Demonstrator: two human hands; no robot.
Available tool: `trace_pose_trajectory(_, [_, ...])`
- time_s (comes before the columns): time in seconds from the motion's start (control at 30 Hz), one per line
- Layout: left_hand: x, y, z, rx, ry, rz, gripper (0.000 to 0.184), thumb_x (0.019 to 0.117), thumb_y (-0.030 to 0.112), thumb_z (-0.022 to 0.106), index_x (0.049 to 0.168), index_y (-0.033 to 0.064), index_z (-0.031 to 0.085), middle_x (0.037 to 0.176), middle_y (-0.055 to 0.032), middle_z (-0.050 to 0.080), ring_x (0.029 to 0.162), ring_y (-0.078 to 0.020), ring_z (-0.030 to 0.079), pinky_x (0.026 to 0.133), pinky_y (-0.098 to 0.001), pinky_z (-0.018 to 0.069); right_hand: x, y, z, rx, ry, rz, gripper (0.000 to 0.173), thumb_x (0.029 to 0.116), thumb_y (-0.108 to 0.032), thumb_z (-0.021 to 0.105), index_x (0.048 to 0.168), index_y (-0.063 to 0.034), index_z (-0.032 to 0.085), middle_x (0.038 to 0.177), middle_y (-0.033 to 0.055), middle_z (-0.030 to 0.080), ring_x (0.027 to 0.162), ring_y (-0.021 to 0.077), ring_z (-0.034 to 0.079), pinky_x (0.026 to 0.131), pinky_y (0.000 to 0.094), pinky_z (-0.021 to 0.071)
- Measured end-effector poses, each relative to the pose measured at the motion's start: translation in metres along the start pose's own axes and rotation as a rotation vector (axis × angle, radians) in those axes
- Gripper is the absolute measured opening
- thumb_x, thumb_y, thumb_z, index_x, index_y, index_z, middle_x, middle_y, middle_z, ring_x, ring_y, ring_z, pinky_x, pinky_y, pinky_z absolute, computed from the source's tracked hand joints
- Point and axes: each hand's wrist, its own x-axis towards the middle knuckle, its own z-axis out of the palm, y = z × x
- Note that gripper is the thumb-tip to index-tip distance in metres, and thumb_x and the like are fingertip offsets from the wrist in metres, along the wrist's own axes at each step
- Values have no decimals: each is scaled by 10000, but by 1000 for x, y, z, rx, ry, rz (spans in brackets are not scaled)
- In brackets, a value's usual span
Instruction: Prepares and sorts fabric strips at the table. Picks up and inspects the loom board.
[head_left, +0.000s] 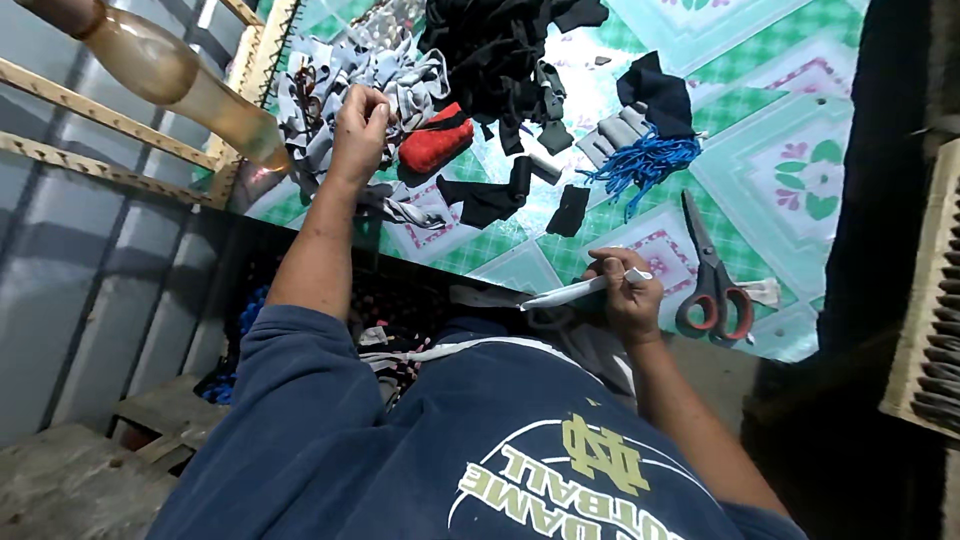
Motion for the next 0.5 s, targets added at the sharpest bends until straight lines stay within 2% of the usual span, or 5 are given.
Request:
trace_pose_trajectory(0.1, [1,0,-3,-16,24,-15,274,1060,137,414,1218,-59,524,992,-100,624,788,-98,587,735,-281,505,0,0,0,3,-3,9,369,1111,-249,434,1202,36,648,916,5,710,824,-8,667,812,219,580])
trace_pose_trajectory(0.5, [12,11,-30,-32,108,10,261,1072,158,416,1226,-37,497,916,-33,597,722,-62,566,686,-250,498,0,1,0,23,-3,3,353,1109,-233,437,1206,35,647,919,-9,708,834,-15,666,816,209,578])
